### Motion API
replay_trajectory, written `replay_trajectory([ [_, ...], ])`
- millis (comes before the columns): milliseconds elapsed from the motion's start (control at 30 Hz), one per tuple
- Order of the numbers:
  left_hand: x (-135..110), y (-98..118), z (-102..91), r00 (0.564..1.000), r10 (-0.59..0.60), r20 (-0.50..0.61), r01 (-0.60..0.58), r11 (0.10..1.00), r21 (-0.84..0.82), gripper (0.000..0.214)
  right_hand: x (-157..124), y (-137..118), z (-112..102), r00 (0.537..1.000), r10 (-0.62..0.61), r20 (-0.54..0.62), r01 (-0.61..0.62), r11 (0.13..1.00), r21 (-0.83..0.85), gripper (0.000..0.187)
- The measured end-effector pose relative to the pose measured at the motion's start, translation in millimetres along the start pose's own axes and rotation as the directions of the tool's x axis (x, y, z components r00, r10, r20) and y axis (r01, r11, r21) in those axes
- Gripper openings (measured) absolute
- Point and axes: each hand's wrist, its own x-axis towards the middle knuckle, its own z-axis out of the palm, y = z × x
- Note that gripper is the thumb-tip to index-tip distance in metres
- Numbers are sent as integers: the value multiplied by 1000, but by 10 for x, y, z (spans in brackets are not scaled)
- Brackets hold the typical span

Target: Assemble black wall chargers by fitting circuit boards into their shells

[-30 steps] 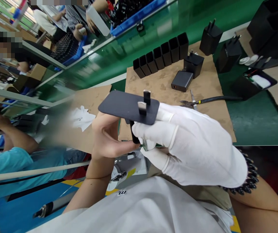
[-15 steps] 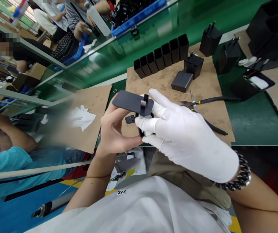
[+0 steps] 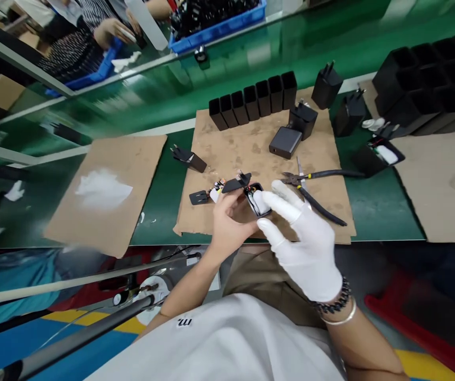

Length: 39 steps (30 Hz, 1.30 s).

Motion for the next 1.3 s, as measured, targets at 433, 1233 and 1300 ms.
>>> replay_trajectory([
  [433,-22,148,-103,910,413,-40,-347,810,473,42,221,-251,-155,993,53,-101,-81,952,-296,35],
  [1233,-48,96,-56,975,195,-104,-159,947,279,47,56,-115,116,1000,2,13,0,979,-205,44],
  [1300,-66,74,3,982,155,-104,-123,958,260,46,86,-130,107,998,-45,32,53,950,-307,43],
])
